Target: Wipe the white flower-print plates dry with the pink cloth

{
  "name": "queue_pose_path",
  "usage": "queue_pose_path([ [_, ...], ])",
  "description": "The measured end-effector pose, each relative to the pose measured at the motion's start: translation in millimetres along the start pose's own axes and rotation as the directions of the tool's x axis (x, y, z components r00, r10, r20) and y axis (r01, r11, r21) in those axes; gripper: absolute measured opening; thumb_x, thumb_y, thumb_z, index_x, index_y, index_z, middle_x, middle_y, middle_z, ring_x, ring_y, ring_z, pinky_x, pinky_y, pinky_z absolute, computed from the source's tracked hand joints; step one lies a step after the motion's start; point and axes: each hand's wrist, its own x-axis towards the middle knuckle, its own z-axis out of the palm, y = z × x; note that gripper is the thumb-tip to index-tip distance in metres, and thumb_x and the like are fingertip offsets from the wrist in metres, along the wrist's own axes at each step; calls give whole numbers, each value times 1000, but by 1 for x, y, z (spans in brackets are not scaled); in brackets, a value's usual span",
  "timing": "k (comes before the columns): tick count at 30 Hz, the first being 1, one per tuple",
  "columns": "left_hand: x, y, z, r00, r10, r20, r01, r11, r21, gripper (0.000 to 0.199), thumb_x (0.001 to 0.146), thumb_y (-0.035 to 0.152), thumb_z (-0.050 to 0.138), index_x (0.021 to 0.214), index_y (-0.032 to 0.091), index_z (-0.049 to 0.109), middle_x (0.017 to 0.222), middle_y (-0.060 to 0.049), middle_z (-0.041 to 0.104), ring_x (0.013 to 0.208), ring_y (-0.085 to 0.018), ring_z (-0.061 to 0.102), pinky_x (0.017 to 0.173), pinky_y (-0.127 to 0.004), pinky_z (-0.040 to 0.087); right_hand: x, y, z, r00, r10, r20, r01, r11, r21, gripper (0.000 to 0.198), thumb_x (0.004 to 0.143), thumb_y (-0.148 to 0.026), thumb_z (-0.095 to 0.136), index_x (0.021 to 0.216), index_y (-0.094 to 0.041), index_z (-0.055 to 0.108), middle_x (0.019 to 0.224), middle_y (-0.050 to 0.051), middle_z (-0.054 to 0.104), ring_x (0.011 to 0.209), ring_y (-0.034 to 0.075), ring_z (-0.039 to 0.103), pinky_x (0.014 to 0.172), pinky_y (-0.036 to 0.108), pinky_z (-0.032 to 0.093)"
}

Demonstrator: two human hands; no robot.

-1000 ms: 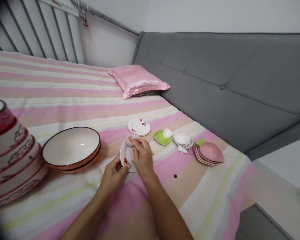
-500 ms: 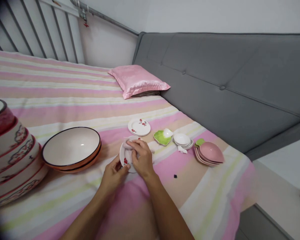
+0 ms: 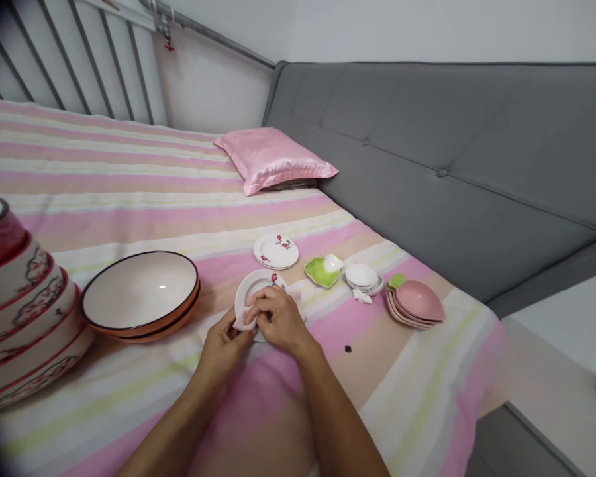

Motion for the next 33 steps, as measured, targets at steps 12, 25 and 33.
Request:
queue_pose_path([
  [12,0,0,2,1000,-10,30,10,1000,-17,44,64,13,59,108,13,60,94,-5,65,84,-18,59,71,-24,46,1,6,5,943,5,-332,-32,997,-76,35,82,-9,47,104,-26,69,108,6,59,101,17,56,88,32,46],
  [25,-2,2,5,997,51,56,-54,997,59,58,68,18,56,126,16,53,109,-9,59,88,-19,58,76,-29,48,-1,28,-3,883,284,-373,-317,948,-29,29,88,-27,40,111,-18,55,106,9,61,101,21,55,90,37,42],
  [33,0,3,5,997,-33,-67,35,999,29,56,60,19,66,115,11,55,118,-15,61,104,-26,59,91,-38,45,-7,51,5,755,496,-428,-413,868,278,30,86,-35,43,111,-20,51,112,9,60,107,19,55,89,34,44],
])
